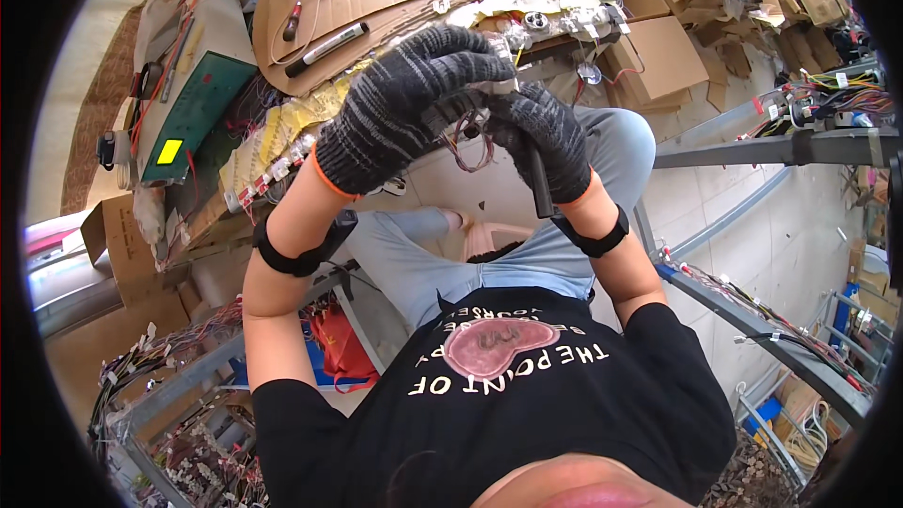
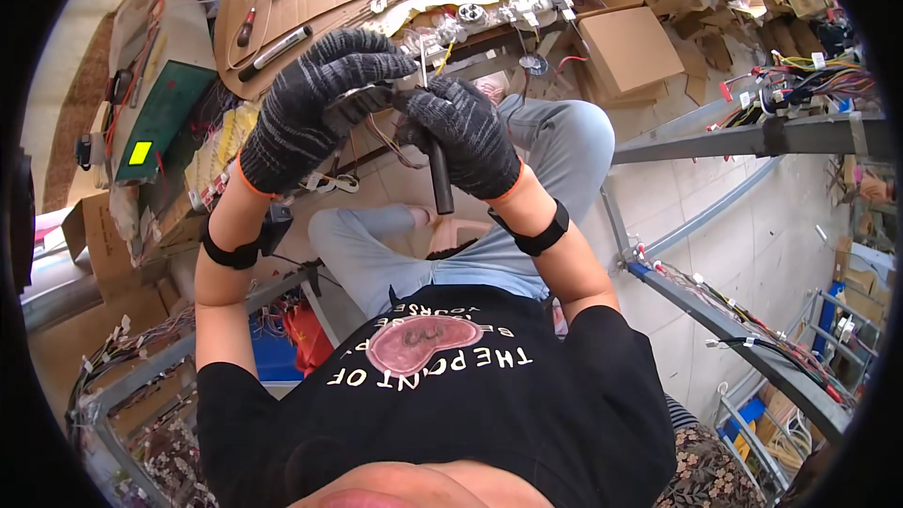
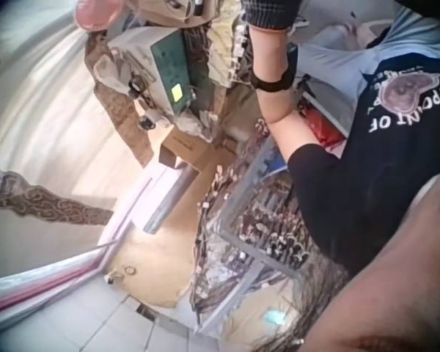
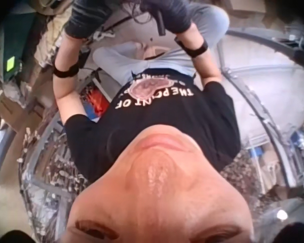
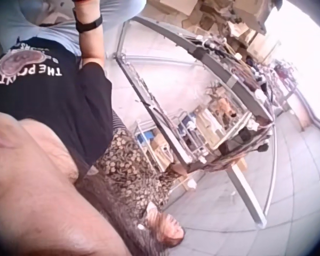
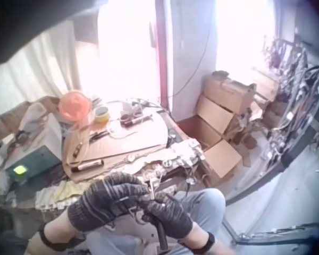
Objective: Connecting and securing wires to an electrical assembly board using hand tools.
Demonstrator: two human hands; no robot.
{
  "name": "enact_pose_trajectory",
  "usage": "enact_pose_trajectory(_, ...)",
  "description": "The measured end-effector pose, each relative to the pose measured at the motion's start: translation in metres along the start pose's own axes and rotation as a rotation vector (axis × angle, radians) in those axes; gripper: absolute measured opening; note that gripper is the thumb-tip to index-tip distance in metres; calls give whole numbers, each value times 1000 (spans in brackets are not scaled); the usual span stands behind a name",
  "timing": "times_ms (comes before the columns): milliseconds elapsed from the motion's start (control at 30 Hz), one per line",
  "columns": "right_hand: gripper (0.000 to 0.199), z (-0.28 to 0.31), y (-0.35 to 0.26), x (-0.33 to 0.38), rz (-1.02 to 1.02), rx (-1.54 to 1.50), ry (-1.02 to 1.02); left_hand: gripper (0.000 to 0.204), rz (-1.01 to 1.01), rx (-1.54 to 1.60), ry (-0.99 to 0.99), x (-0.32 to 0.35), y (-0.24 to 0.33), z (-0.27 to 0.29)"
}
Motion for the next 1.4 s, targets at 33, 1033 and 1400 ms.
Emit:
enact_pose_trajectory(33, 37, 0, 0, 1, -12, -40, 51, 33, -34, 34, -14, -1, -2, -4)
enact_pose_trajectory(1033, 55, 55, -17, -3, -411, -404, 473, 23, 127, 530, 687, 43, -3, -64)
enact_pose_trajectory(1400, 28, 54, -91, -4, -329, 21, 189, 28, 507, 514, 966, 51, 24, -120)
Point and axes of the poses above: each hand's wrist, its own x-axis away from the middle knuckle, its own z-axis out of the back of the hand, y = z × x, the point moved 1 cm from there along -x, towards the middle knuckle, and after that the axes turned 7 degrees about z, right-handed, at the moved point
